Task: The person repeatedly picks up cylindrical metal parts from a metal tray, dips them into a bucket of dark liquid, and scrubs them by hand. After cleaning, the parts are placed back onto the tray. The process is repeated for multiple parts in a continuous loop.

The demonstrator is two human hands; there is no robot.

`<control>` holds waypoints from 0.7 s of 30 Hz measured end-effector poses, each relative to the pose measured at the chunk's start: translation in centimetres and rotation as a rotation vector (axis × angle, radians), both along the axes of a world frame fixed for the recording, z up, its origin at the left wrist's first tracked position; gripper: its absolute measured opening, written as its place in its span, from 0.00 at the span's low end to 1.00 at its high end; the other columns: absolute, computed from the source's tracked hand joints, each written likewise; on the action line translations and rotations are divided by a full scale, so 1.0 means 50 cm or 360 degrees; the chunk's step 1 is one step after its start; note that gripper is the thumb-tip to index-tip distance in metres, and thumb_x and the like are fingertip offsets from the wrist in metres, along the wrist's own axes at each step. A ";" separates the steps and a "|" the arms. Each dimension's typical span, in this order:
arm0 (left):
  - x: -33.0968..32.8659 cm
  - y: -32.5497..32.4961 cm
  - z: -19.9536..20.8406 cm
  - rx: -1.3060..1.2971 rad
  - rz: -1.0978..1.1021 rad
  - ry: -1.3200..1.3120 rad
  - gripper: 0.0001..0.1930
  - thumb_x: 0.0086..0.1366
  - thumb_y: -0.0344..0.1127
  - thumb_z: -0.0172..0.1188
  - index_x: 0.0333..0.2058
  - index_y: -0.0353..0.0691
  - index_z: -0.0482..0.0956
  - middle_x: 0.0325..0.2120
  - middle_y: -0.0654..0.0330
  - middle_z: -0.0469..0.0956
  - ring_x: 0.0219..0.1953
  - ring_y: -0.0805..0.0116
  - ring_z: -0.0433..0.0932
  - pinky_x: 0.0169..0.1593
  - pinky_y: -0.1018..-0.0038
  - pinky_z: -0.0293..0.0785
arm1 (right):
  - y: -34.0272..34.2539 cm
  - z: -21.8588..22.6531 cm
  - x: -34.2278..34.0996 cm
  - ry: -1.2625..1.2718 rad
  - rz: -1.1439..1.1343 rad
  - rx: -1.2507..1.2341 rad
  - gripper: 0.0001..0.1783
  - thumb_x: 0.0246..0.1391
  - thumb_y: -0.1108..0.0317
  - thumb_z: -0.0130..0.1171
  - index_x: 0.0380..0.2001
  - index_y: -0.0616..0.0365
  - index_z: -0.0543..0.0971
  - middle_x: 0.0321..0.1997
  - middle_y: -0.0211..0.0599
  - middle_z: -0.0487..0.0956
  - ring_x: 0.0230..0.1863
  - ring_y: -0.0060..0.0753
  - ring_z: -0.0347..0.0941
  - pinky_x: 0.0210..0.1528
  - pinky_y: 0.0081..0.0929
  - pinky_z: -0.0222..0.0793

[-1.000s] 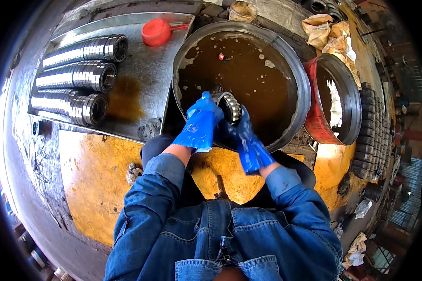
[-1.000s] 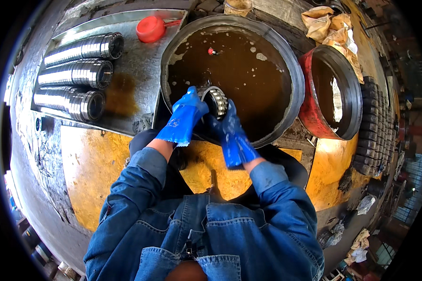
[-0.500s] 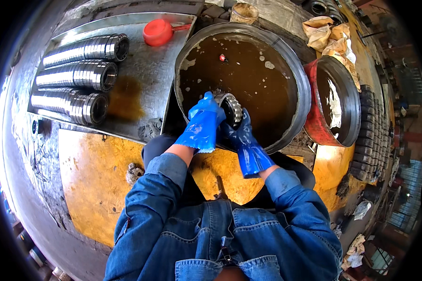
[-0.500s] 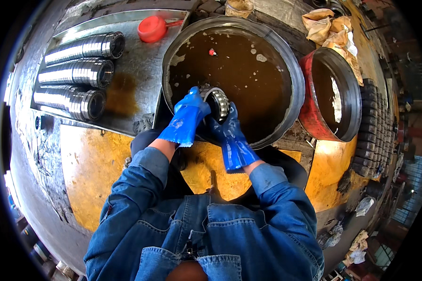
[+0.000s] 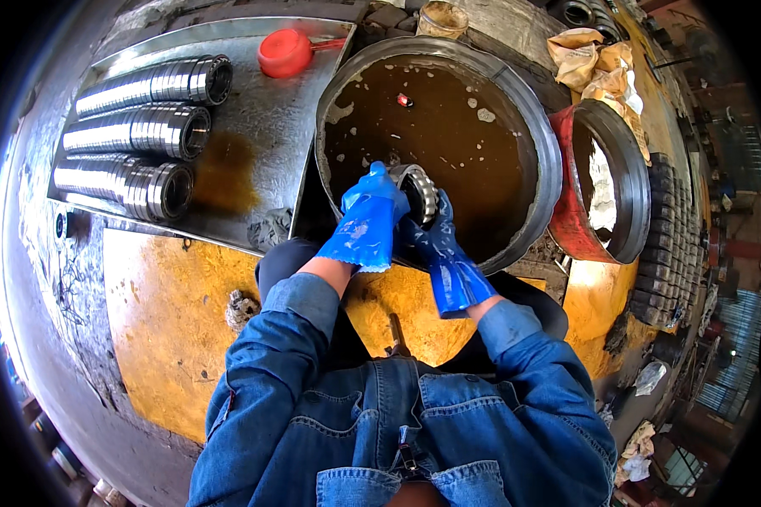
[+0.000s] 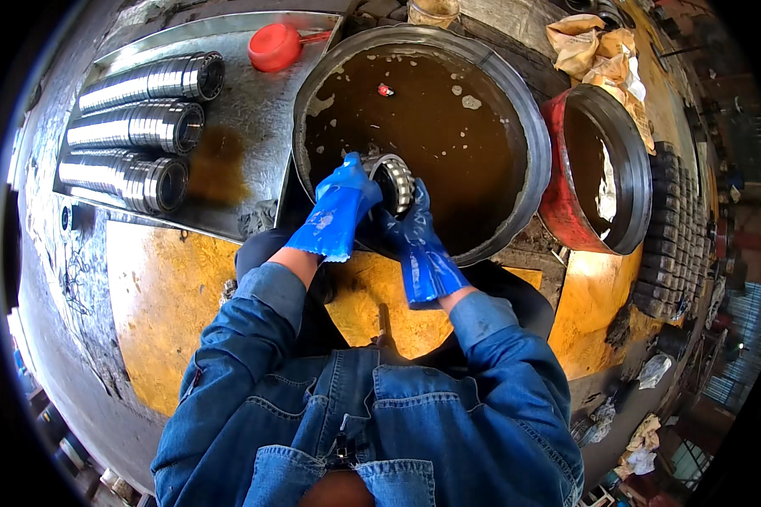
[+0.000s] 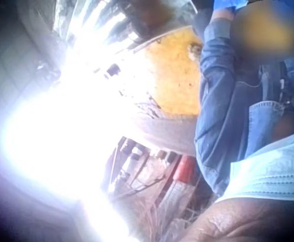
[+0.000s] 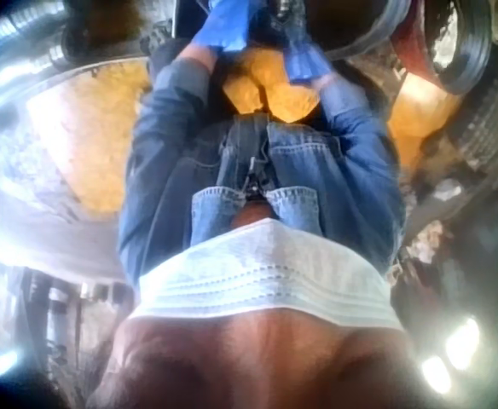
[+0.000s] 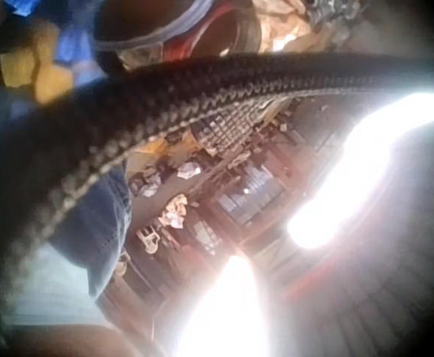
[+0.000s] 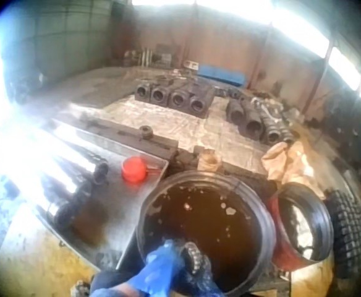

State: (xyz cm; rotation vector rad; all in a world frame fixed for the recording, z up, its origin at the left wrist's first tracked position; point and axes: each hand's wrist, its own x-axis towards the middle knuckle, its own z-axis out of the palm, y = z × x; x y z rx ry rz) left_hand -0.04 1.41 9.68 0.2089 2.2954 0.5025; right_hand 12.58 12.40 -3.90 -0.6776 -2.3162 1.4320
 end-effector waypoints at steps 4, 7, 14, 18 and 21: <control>0.000 -0.020 0.000 -0.0014 0.0138 -0.0004 0.39 0.61 0.45 0.65 0.68 0.40 0.63 0.60 0.42 0.77 0.62 0.46 0.76 0.64 0.57 0.73 | 0.060 0.102 -0.138 -0.0816 0.0315 -0.0044 0.28 0.57 0.58 0.64 0.59 0.61 0.77 0.51 0.48 0.84 0.59 0.49 0.78 0.62 0.36 0.70; -0.004 0.000 0.010 -0.0029 0.0030 -0.0039 0.37 0.61 0.45 0.64 0.68 0.40 0.64 0.59 0.42 0.77 0.62 0.47 0.77 0.64 0.57 0.73 | 0.104 0.140 -0.158 -0.0530 0.0707 -0.0560 0.28 0.56 0.62 0.64 0.59 0.63 0.77 0.51 0.49 0.84 0.52 0.48 0.81 0.55 0.37 0.75; 0.000 -0.005 0.001 -0.0043 0.0028 -0.0020 0.36 0.61 0.45 0.65 0.66 0.41 0.65 0.59 0.43 0.77 0.62 0.47 0.77 0.63 0.57 0.74 | -0.010 0.017 -0.006 -0.0199 0.0021 -0.0325 0.34 0.56 0.58 0.68 0.62 0.64 0.74 0.60 0.52 0.79 0.65 0.46 0.74 0.63 0.41 0.72; -0.003 -0.019 -0.001 -0.0022 0.0114 -0.0064 0.37 0.60 0.45 0.66 0.66 0.41 0.65 0.59 0.43 0.77 0.62 0.47 0.77 0.63 0.58 0.74 | 0.020 0.094 -0.049 -0.0798 0.0001 0.0317 0.36 0.58 0.56 0.65 0.65 0.65 0.71 0.62 0.52 0.77 0.61 0.45 0.76 0.61 0.40 0.73; -0.005 -0.009 0.012 -0.0025 0.0059 -0.0058 0.38 0.60 0.45 0.65 0.67 0.41 0.65 0.60 0.43 0.77 0.62 0.47 0.77 0.63 0.58 0.74 | 0.099 0.097 -0.145 -0.0530 0.0606 -0.0542 0.32 0.60 0.55 0.62 0.62 0.63 0.73 0.57 0.50 0.80 0.55 0.42 0.78 0.58 0.38 0.74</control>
